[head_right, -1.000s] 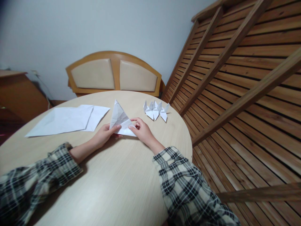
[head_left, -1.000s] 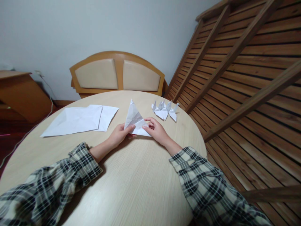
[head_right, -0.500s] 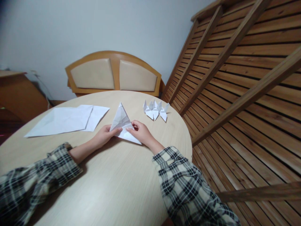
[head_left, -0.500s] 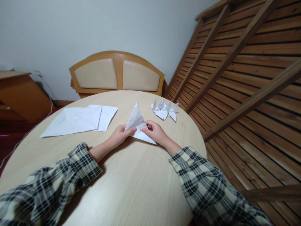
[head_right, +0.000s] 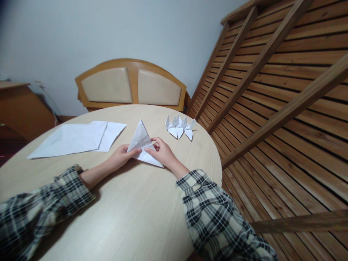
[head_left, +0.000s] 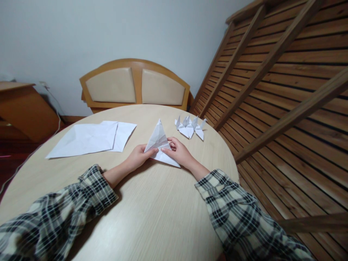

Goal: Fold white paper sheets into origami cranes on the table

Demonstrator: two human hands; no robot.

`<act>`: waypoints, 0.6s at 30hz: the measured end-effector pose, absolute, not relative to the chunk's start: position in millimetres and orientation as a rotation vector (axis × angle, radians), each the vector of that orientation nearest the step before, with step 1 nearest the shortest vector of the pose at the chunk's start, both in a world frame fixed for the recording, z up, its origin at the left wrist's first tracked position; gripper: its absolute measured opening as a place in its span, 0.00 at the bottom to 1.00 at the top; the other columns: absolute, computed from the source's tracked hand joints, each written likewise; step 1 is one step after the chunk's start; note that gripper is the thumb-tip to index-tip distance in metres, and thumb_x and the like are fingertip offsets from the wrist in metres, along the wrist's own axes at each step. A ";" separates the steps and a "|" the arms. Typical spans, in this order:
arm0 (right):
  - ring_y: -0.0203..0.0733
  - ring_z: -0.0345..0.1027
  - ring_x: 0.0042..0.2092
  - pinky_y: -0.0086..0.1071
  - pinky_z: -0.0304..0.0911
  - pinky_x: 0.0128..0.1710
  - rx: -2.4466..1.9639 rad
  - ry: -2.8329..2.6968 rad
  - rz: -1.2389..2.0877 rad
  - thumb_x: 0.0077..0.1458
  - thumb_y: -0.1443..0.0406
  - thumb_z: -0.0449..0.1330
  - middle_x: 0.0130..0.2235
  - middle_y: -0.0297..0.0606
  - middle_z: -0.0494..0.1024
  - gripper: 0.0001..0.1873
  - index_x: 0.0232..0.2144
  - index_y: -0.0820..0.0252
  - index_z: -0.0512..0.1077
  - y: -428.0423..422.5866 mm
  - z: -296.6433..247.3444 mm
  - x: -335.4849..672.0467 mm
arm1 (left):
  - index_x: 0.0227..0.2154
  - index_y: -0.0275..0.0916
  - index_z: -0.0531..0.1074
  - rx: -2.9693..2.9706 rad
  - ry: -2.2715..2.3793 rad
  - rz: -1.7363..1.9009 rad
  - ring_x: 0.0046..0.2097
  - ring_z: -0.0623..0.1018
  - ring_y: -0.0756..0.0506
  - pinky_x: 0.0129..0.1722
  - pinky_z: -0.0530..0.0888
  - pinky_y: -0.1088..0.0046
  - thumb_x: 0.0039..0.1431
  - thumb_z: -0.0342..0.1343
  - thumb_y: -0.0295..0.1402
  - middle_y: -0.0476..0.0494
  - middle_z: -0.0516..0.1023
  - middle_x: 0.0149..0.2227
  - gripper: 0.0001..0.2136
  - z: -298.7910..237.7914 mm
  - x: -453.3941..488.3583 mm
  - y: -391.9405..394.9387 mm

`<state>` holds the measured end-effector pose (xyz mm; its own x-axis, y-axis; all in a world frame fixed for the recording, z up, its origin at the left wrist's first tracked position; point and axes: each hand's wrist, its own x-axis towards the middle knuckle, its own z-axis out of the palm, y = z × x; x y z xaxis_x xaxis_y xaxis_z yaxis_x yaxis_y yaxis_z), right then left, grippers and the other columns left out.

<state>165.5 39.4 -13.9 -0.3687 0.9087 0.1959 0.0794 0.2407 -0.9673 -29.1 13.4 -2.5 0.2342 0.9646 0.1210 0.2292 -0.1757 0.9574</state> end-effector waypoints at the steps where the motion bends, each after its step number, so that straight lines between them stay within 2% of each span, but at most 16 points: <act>1: 0.39 0.72 0.36 0.35 0.66 0.37 -0.918 -1.664 1.227 0.49 0.60 0.66 0.37 0.36 0.77 0.22 0.44 0.57 0.65 39.7 -14.4 165.3 | 0.23 0.34 0.72 1.603 1.145 1.016 0.26 0.64 0.50 0.26 0.59 0.73 0.51 0.58 0.44 0.48 0.68 0.22 0.15 -2.1 -29.0 13.3; 5: 0.40 0.73 0.41 0.37 0.66 0.42 -0.867 -1.680 1.198 0.51 0.61 0.65 0.39 0.38 0.77 0.15 0.40 0.58 0.68 40.5 -14.0 165.1 | 0.23 0.35 0.71 1.612 1.147 1.004 0.26 0.64 0.50 0.26 0.60 0.73 0.50 0.58 0.44 0.48 0.68 0.22 0.15 -0.9 -28.6 13.0; 8: 0.40 0.72 0.39 0.35 0.66 0.40 -0.857 -1.695 1.188 0.53 0.60 0.62 0.37 0.37 0.77 0.11 0.37 0.58 0.69 41.0 -12.9 165.6 | 0.23 0.35 0.70 1.606 1.157 0.995 0.26 0.64 0.50 0.26 0.60 0.73 0.51 0.58 0.45 0.49 0.67 0.22 0.16 -1.1 -28.4 12.9; 18: 0.39 0.68 0.35 0.32 0.61 0.33 -0.906 -1.666 1.098 0.54 0.59 0.59 0.32 0.35 0.74 0.09 0.33 0.59 0.69 41.4 -11.4 166.1 | 0.23 0.36 0.70 1.554 1.079 1.027 0.25 0.67 0.50 0.26 0.63 0.73 0.55 0.58 0.45 0.47 0.71 0.22 0.16 -2.8 -28.2 13.5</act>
